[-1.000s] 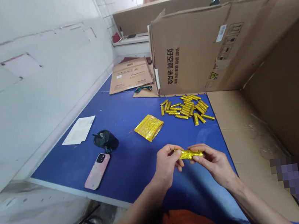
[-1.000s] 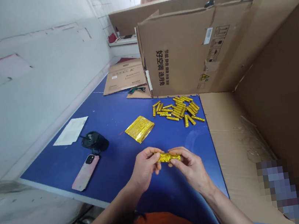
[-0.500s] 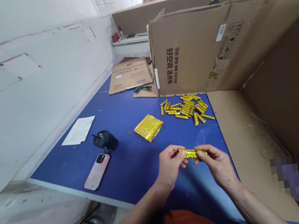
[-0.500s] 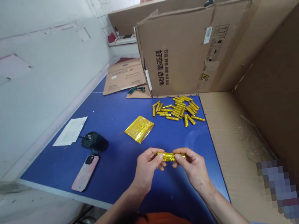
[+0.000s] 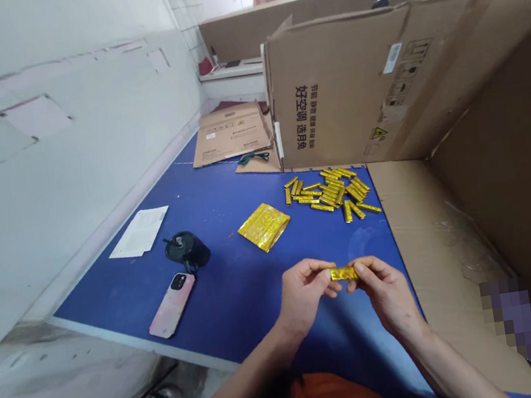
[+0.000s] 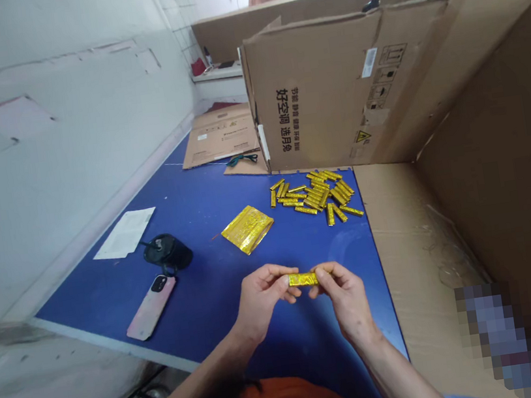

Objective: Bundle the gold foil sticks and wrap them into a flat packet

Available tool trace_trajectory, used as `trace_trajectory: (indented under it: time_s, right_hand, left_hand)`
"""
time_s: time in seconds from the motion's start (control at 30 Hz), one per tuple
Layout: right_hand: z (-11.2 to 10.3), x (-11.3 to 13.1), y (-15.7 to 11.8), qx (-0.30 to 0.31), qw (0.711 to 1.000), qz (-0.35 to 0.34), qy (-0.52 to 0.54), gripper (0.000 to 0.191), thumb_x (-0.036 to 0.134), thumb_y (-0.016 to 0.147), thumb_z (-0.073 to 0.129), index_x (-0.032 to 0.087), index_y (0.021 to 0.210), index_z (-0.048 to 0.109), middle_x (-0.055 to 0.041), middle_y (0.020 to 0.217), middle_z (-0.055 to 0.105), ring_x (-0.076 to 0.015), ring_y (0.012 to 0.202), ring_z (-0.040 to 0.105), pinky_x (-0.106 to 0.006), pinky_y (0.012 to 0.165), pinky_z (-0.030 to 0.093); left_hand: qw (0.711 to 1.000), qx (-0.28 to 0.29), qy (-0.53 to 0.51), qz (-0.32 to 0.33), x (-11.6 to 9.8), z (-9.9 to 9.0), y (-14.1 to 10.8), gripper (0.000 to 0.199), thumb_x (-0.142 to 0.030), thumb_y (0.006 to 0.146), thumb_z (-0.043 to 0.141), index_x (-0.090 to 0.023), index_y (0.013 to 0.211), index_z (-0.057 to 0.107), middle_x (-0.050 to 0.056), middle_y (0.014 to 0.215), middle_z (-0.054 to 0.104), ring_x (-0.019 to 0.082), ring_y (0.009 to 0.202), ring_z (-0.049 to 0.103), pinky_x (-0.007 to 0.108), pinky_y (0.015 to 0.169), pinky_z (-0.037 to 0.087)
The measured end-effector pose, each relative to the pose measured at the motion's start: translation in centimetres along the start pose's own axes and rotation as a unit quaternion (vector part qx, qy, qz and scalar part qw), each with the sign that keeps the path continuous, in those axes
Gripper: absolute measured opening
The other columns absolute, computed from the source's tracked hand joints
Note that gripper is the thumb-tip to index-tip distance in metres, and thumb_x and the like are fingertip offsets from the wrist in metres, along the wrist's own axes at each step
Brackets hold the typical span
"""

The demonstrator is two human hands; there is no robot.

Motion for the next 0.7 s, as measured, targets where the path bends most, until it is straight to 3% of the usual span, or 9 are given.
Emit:
trace_trajectory:
  time_s: [0.1,0.17,0.3,0.4,0.7]
  right_hand:
    - [-0.1,0.0,0.0,-0.012,0.998,-0.022,-0.056,0.019,0.037,0.070,0.062,0.018,0.073,0.063,-0.0020,0.068,0.063,-0.0140,0.058,0.056,-0.028,0.058,0.044]
    - [0.0,0.7,-0.3,-0.026,0.992,-0.076,-0.100,0.017,0.035,0.069,0.063,0.020,0.077,0.064,-0.0047,0.085,0.063,-0.0179,0.076,0.057,-0.032,0.070,0.045]
    - [1.0,2.4,-1.2,0.019,0.971,-0.165,-0.169,0.013,0.030,0.073,0.061,0.023,0.082,0.064,-0.0075,0.106,0.056,-0.0236,0.104,0.048,-0.040,0.091,0.035]
    - [1.6,3.0,-1.6,0.052,0.967,-0.172,-0.181,0.011,0.029,0.075,0.059,0.023,0.082,0.064,-0.0074,0.105,0.056,-0.0230,0.103,0.049,-0.041,0.091,0.035]
    - [2.0,2.9,-1.4,0.043,0.976,-0.126,-0.174,0.011,0.032,0.074,0.059,0.021,0.073,0.062,-0.0056,0.098,0.058,-0.0211,0.096,0.052,-0.036,0.087,0.037]
  left_hand:
    - [0.999,-0.007,0.041,0.008,0.0,0.1,-0.3,0.016,-0.023,0.070,0.057,-0.009,0.077,0.061,0.003,0.057,0.062,0.013,0.052,0.059,0.025,0.053,0.048]
    - [0.996,-0.013,0.089,0.029,0.0,0.1,-0.5,0.014,-0.022,0.072,0.054,-0.011,0.078,0.062,0.004,0.061,0.063,0.013,0.055,0.060,0.025,0.055,0.049]
    - [0.961,0.000,0.234,0.150,-1.1,0.7,-1.2,0.012,-0.016,0.076,0.051,-0.015,0.079,0.063,0.004,0.080,0.064,0.014,0.072,0.060,0.025,0.067,0.048]
    - [0.931,0.009,0.294,0.219,-2.0,1.2,-1.7,0.014,-0.011,0.076,0.049,-0.016,0.079,0.062,0.004,0.081,0.064,0.013,0.075,0.059,0.023,0.069,0.047]
    - [0.886,-0.020,0.367,0.283,-1.7,1.6,-2.3,0.024,-0.004,0.075,0.042,-0.017,0.090,0.055,0.003,0.083,0.061,0.013,0.078,0.057,0.026,0.073,0.047]
Point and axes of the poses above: each hand's wrist, its own y-axis towards the middle knuckle, its own z-axis out of the palm, x = y × z, the point moved 5 cm from there along y, towards the middle knuckle
